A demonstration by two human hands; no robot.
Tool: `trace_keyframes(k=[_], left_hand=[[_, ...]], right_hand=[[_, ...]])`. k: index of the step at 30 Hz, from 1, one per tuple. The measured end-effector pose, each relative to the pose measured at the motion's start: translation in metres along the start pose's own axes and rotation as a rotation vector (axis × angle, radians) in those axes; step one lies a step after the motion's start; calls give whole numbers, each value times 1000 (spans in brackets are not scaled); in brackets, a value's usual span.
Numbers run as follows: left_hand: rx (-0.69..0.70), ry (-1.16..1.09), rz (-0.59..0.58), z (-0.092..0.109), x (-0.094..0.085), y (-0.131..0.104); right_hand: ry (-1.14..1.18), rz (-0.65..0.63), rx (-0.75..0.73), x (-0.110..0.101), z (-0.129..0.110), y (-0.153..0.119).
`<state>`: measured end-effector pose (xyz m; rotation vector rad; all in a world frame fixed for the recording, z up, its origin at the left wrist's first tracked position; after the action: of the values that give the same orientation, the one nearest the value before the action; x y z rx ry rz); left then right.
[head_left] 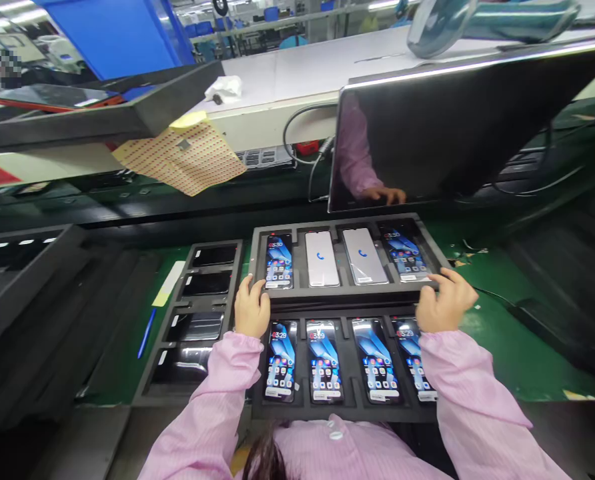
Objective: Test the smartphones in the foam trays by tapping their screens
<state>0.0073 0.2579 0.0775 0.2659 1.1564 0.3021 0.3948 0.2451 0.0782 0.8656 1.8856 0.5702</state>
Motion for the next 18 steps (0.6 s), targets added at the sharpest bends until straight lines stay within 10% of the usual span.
trace_keyframes(k=[11,18], left_hand=[[-40,26,-26,9,1,4],[-40,-139,47,-2,-3,-5]], right_hand=[[3,158,124,-61,31,-61],[61,30,205,-58,27,-83]])
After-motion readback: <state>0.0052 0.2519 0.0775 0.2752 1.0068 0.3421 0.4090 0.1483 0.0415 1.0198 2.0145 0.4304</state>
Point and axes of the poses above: each hand's wrist, its own y-axis towards the middle knuckle, its own x-axis out of the palm, z = x × y, the point moved 4 cm from there along y, towards the middle knuckle, and after that the axes turned 3 degrees about y, right-handed, at the moved point
